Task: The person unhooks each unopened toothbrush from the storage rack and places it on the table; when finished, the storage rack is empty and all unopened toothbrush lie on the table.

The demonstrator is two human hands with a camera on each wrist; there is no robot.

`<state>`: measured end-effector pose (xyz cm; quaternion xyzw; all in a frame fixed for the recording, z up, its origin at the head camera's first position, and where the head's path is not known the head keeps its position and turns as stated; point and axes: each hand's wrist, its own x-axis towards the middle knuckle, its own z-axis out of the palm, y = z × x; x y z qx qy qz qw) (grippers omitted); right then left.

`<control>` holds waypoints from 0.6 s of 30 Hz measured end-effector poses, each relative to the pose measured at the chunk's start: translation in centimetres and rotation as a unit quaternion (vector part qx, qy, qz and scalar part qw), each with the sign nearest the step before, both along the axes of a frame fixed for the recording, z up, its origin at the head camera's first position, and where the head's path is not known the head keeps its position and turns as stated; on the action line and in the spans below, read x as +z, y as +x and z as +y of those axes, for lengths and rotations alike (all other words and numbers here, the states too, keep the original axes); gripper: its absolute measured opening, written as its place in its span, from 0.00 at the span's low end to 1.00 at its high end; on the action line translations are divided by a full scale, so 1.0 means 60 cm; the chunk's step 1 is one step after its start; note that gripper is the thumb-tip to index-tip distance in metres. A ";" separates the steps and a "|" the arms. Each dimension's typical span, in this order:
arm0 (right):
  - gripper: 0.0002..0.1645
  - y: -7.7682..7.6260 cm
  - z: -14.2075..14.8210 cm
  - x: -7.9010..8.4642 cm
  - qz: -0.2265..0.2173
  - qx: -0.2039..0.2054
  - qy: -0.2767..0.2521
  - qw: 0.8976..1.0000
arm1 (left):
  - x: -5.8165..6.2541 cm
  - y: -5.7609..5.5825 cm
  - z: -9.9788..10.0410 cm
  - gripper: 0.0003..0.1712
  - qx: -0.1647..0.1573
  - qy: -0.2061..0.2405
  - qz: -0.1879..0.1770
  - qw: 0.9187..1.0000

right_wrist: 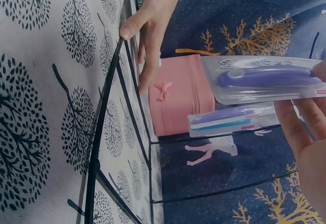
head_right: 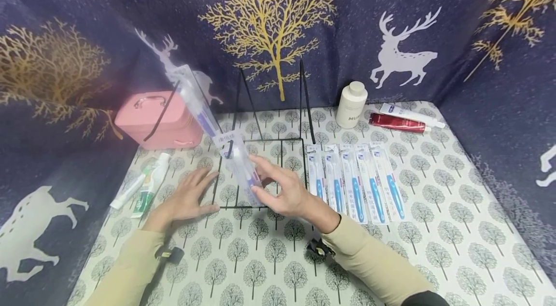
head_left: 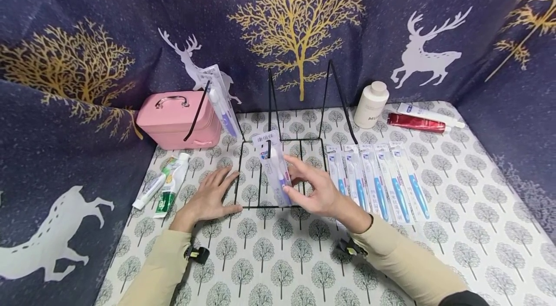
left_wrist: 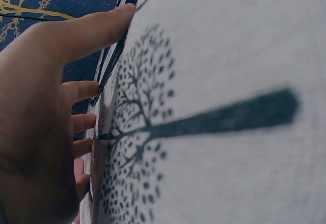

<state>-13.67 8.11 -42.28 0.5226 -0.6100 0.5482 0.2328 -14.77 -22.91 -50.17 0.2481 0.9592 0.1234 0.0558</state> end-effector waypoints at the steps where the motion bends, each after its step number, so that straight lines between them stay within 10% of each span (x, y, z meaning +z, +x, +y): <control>1: 0.41 0.002 0.000 0.001 -0.002 0.002 0.001 1.000 | 0.000 0.000 0.000 0.56 -0.001 0.000 0.000 1.000; 18: 0.40 0.029 0.014 0.011 0.026 0.005 0.020 0.999 | -0.002 0.000 -0.001 0.56 0.005 -0.003 -0.012 1.000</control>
